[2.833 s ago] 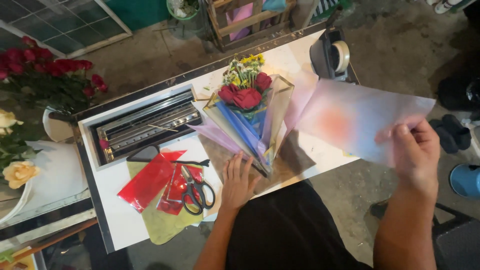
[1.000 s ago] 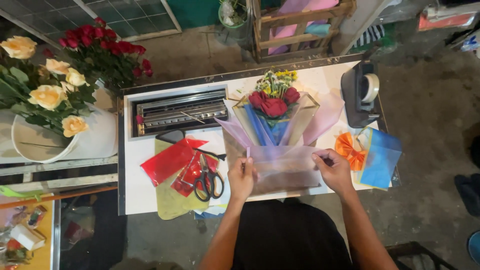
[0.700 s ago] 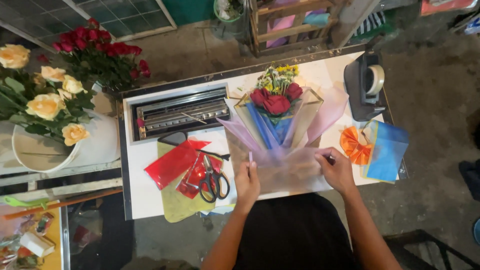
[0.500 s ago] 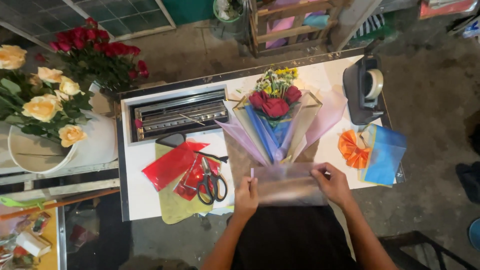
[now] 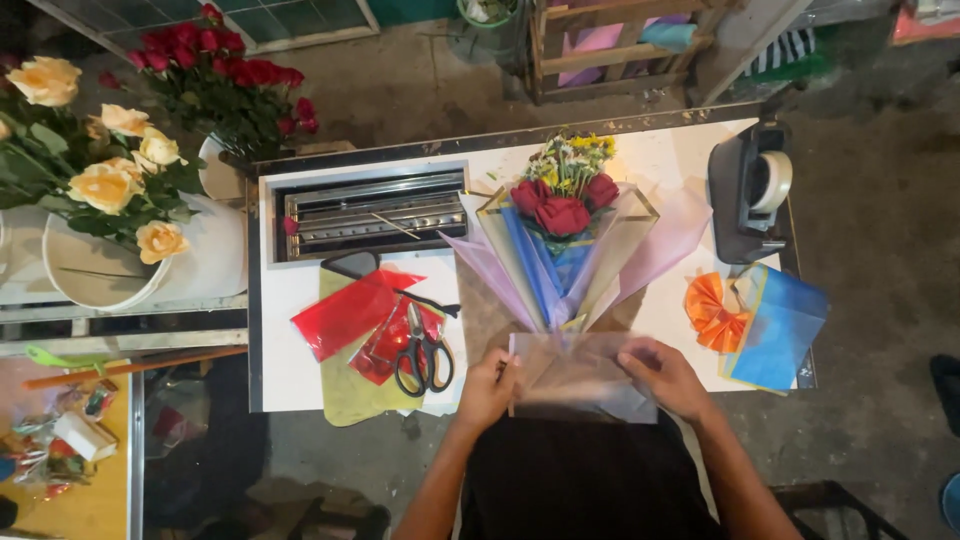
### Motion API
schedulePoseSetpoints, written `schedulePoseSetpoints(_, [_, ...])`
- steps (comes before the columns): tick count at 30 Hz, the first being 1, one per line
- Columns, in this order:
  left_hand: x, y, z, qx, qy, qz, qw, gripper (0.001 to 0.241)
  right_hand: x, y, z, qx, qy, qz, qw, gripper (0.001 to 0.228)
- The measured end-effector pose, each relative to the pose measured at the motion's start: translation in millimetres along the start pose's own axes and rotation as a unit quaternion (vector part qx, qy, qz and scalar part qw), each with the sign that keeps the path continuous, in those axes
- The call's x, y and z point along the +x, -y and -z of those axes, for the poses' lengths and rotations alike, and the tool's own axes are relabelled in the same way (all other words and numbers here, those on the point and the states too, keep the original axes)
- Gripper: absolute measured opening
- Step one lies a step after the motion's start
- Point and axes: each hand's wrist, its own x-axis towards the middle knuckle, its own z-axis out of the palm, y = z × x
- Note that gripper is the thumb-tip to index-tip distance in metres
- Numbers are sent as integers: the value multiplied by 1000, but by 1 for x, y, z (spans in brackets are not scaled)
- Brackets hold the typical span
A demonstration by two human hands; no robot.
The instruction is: Wrapping a bouquet of red roses with multiple layers of decorative paper at a floral arrangement station.
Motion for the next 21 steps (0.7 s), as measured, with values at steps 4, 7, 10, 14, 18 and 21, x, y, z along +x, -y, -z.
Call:
schedulePoseSetpoints(4, [6, -2, -9, 4, 8, -12, 1000, 23, 4, -12, 12, 84, -10, 17, 996, 15])
schedulePoseSetpoints(7, [14, -5, -17, 34, -23, -19, 999, 22, 19, -30, 29, 102, -25, 36, 994, 14])
schedulePoseSetpoints(10, [14, -19, -22, 54, -60, -10, 997, 24, 20, -41, 43, 106, -37, 50, 992, 14])
schedulePoseSetpoints(14, [15, -33, -24, -16, -87, -7, 996, 26, 14, -29, 52, 98, -50, 53, 992, 15])
schedulePoseSetpoints(18, [16, -48, -22, -95, -70, 1, 993, 27, 26, -51, 50, 139, -39, 76, 987, 12])
schedulePoseSetpoints(21, [16, -60, -22, -166, -11, -17, 986, 31, 31, -43, 41, 151, -25, 93, 984, 9])
